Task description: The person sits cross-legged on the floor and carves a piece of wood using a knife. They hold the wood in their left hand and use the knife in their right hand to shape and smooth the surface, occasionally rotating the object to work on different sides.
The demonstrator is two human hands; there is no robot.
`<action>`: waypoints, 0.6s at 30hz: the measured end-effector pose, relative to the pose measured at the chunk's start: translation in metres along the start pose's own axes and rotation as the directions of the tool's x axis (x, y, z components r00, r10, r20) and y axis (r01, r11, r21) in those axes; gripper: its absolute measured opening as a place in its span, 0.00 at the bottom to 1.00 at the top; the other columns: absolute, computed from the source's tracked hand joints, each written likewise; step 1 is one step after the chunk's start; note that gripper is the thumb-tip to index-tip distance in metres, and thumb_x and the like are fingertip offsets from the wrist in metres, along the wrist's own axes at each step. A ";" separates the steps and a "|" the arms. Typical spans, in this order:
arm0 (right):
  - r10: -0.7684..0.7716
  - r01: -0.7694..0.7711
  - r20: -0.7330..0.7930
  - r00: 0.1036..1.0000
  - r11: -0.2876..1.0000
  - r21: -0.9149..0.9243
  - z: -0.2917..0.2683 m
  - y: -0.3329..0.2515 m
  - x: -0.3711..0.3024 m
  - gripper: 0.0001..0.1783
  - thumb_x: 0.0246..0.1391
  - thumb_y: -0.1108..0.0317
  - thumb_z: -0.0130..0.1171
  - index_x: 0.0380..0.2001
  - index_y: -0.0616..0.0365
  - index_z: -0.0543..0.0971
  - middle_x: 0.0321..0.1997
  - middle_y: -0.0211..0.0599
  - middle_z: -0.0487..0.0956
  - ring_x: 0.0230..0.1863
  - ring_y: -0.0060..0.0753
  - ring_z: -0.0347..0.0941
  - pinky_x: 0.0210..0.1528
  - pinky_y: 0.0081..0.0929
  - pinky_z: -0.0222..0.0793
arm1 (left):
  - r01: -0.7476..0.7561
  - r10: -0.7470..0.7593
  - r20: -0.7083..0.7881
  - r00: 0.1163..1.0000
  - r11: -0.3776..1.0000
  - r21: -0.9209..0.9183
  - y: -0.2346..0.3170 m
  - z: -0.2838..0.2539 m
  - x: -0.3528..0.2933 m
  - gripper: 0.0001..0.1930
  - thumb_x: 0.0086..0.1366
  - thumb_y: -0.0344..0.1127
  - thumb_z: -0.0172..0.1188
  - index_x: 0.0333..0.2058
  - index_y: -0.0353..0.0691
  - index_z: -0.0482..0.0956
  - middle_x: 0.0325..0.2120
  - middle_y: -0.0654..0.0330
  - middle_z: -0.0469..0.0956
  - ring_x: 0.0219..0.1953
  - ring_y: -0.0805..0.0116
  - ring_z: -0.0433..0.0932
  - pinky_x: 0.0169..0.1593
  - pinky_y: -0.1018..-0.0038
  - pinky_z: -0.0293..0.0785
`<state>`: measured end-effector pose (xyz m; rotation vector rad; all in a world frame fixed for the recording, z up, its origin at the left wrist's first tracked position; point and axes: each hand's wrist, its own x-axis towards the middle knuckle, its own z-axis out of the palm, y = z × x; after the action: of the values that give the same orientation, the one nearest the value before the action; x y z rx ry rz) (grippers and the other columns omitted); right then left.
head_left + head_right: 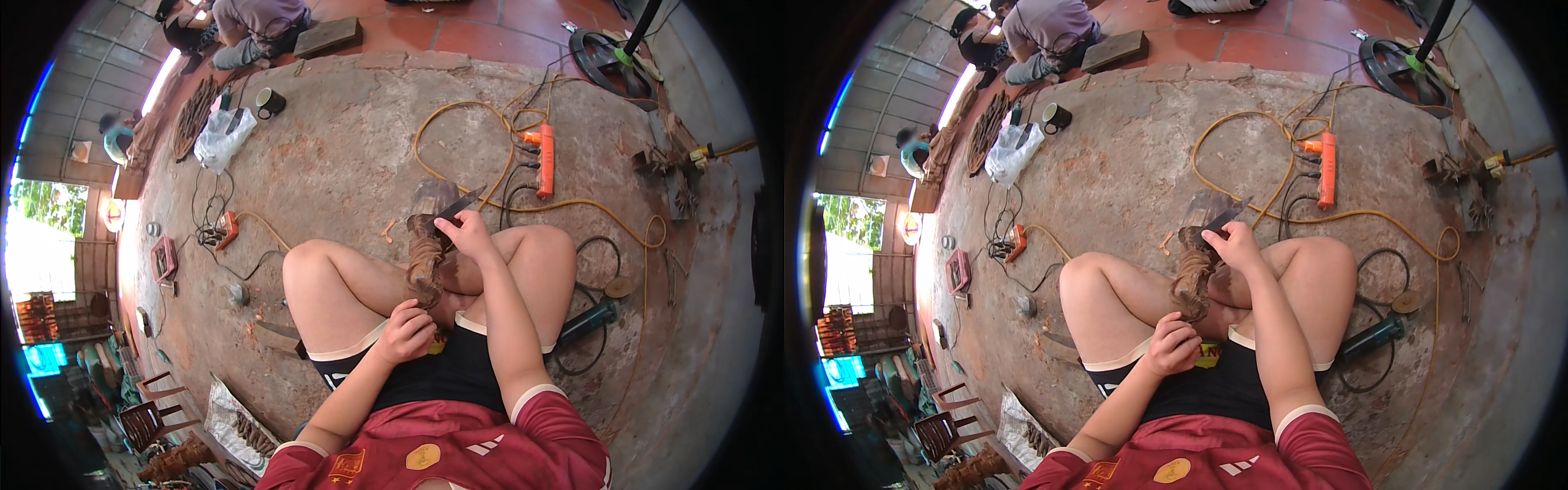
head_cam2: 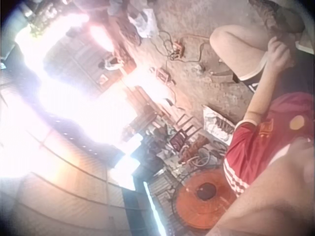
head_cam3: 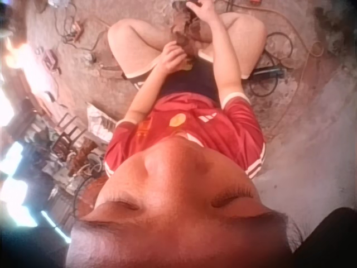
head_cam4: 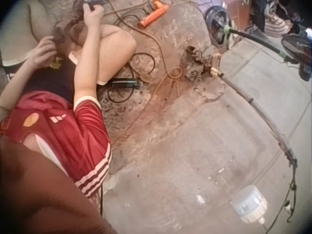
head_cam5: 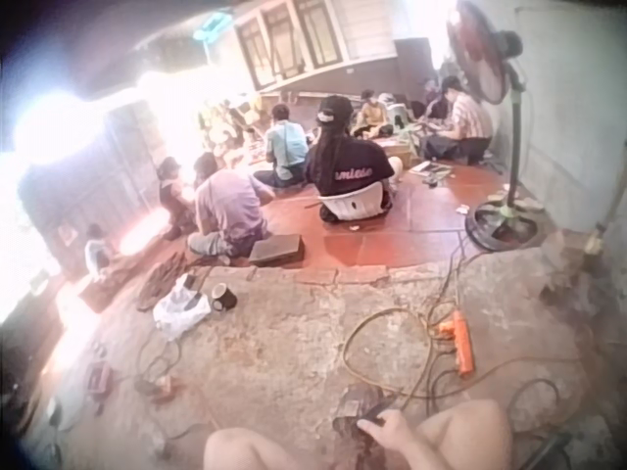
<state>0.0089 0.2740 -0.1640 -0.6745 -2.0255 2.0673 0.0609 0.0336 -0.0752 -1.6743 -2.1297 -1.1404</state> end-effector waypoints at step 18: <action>0.024 -0.021 0.040 0.999 0.998 -0.064 0.011 -0.009 -0.002 0.19 0.51 0.58 0.72 0.25 0.67 0.82 0.20 0.30 0.79 0.22 0.18 0.69 0.25 0.25 0.65 | 0.712 -0.806 -0.214 0.551 0.589 -0.382 0.011 -0.010 0.000 0.24 0.58 0.20 0.57 0.55 0.31 0.65 0.59 0.46 0.66 0.62 0.55 0.67 0.66 0.60 0.64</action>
<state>0.0042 0.2644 -0.1549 -0.6745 -2.1237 2.0528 0.0681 0.0279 -0.0634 -0.3843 -2.5664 -1.8328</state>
